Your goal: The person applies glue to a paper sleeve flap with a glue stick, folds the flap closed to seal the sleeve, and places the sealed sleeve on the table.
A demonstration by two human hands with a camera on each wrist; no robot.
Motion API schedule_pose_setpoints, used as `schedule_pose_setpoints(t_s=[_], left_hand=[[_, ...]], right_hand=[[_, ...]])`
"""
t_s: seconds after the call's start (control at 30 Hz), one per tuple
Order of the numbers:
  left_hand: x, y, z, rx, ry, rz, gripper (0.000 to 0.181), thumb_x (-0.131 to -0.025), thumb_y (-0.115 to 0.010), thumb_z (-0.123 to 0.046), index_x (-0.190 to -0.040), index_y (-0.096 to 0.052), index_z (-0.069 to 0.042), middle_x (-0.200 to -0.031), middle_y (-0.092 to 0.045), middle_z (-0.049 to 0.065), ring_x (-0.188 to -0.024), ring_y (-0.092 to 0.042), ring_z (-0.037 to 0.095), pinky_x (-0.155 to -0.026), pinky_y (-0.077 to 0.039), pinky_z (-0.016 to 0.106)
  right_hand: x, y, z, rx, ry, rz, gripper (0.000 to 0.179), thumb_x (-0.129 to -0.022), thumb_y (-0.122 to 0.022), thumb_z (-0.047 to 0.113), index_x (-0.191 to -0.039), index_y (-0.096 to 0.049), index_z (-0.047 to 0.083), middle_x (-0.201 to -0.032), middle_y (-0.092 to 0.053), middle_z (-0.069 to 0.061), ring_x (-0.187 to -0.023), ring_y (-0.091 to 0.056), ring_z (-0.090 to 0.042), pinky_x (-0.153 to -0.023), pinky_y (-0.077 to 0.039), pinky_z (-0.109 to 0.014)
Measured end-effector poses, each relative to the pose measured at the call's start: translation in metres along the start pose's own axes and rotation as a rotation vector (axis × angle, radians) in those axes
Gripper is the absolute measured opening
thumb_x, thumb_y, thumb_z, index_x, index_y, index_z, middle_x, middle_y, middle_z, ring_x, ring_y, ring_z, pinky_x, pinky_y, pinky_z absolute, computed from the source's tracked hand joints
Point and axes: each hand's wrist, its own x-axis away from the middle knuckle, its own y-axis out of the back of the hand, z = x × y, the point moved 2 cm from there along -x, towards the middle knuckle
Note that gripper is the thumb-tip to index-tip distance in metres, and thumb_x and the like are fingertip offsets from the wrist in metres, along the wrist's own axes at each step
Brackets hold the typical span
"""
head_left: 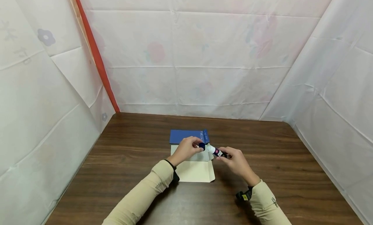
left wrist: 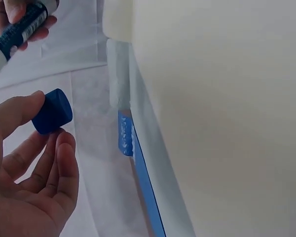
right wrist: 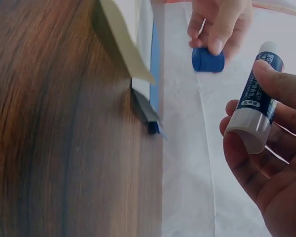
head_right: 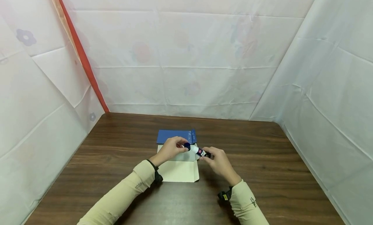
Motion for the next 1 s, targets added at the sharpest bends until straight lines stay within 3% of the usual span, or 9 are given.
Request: schedule_pose_setpoints(t_s=[0.27,0.7,1.0], left_hand=[[-0.015,-0.008,-0.002,0.004,0.043,0.014,0.029,-0.085,-0.076,-0.016,-0.111,-0.071,-0.006,-0.098,-0.07,0.007,-0.085,-0.063,0.016,-0.071,-0.05,0.026],[-0.027,-0.029,-0.004,0.008,0.033,0.005,0.023,-0.087,-0.073,-0.014,-0.109,-0.072,-0.008,-0.088,-0.071,0.003,-0.077,-0.061,0.011,-0.067,-0.046,0.023],[-0.035,-0.039,-0.008,-0.04,0.049,0.005,0.023,-0.087,-0.069,-0.006,-0.11,-0.072,-0.009,-0.085,-0.068,0.003,-0.073,-0.056,0.01,-0.066,-0.043,0.023]], right_hand=[[-0.003,0.001,0.002,-0.028,0.002,0.004,0.026,-0.08,-0.077,0.005,-0.106,-0.072,0.004,-0.082,-0.067,-0.003,-0.063,-0.045,-0.002,-0.054,-0.041,-0.021],[0.001,0.001,-0.001,-0.037,-0.001,-0.021,0.027,-0.079,-0.077,0.005,-0.105,-0.072,0.003,-0.085,-0.069,-0.004,-0.063,-0.046,-0.002,-0.054,-0.042,-0.021],[0.003,0.004,-0.002,-0.041,-0.02,-0.026,0.028,-0.08,-0.077,0.01,-0.107,-0.072,0.003,-0.088,-0.071,-0.004,-0.068,-0.049,-0.002,-0.058,-0.045,-0.021]])
